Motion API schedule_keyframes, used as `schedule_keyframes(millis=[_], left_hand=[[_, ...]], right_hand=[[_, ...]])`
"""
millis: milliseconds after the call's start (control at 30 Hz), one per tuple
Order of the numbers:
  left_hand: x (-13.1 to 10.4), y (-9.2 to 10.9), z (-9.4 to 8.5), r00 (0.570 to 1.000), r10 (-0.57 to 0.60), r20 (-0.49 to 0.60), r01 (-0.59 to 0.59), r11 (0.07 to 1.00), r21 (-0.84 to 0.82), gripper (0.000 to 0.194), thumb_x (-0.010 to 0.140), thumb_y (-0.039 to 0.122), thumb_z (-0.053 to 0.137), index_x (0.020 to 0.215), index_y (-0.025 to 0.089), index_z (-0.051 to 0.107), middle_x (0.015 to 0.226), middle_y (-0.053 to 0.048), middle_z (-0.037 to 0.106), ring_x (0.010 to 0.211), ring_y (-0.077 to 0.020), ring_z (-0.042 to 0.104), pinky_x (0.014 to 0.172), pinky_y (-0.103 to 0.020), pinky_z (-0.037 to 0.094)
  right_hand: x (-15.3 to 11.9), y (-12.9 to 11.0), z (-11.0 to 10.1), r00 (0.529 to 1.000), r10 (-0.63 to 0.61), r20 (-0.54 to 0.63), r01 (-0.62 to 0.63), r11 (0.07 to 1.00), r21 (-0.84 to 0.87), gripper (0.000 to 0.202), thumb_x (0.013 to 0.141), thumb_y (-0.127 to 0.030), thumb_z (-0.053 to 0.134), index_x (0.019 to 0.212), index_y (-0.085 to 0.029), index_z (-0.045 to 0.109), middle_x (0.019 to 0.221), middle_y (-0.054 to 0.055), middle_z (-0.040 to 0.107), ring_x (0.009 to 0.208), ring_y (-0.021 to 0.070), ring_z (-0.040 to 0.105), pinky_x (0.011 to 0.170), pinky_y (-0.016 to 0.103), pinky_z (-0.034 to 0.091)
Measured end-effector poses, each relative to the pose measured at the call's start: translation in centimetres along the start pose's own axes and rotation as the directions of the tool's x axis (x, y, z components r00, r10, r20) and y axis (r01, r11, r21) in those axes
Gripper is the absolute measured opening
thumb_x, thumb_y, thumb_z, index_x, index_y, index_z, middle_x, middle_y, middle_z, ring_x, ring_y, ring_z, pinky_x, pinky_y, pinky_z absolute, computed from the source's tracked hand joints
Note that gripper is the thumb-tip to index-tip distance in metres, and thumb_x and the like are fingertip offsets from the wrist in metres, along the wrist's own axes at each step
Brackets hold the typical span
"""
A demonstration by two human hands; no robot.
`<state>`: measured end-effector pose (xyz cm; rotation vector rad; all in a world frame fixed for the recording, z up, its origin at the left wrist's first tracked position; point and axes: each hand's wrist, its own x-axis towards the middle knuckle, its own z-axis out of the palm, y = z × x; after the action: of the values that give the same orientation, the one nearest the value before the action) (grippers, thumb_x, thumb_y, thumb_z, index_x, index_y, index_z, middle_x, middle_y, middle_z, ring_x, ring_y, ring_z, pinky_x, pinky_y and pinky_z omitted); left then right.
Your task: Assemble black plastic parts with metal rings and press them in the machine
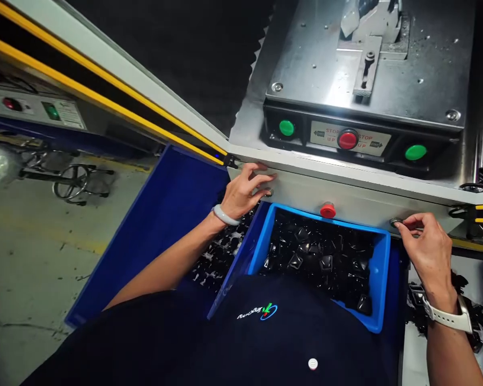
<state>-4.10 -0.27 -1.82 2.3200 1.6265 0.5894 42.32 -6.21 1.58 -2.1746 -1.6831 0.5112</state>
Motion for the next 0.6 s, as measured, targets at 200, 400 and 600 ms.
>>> schedule_keyframes(millis=[200, 400, 600], left_hand=[[-3.3, 1.6, 0.7, 0.973, -0.144, -0.178, 0.122, 0.984, -0.129, 0.038, 0.096, 0.026, 0.074, 0.133, 0.026, 0.07, 0.138, -0.009, 0.059, 0.087, -0.0144, 0.065, 0.092, -0.034, 0.059], [-12.2, 0.5, 1.8, 0.863, -0.471, -0.181, 0.413, 0.866, -0.281, 0.025, 0.104, 0.03, 0.059, 0.122, 0.021, 0.074, 0.127, -0.01, 0.065, 0.107, -0.0183, 0.065, 0.092, -0.032, 0.058], [-25.2, -4.2, 3.9, 0.552, -0.834, -0.001, 0.824, 0.547, -0.147, 0.014, 0.099, 0.018, 0.065, 0.106, 0.017, 0.077, 0.112, -0.007, 0.072, 0.1, -0.0181, 0.07, 0.09, -0.031, 0.06]], right_hand=[[-2.3, -0.4, 0.9, 0.979, -0.136, -0.154, 0.122, 0.988, -0.094, 0.035, 0.095, -0.06, 0.057, 0.104, -0.026, 0.064, 0.106, 0.016, 0.073, 0.084, 0.0319, 0.07, 0.084, 0.05, 0.054], [-7.0, -7.5, 6.0, 0.828, -0.516, 0.22, 0.508, 0.856, 0.099, 0.033, 0.107, -0.048, 0.046, 0.112, -0.025, 0.069, 0.109, 0.008, 0.074, 0.099, 0.0239, 0.072, 0.084, 0.037, 0.057], [-10.0, -14.5, 11.5, 0.497, -0.747, 0.442, 0.722, 0.638, 0.266, 0.033, 0.11, -0.042, 0.042, 0.108, -0.026, 0.07, 0.104, 0.003, 0.077, 0.086, 0.0184, 0.075, 0.067, 0.03, 0.057]])
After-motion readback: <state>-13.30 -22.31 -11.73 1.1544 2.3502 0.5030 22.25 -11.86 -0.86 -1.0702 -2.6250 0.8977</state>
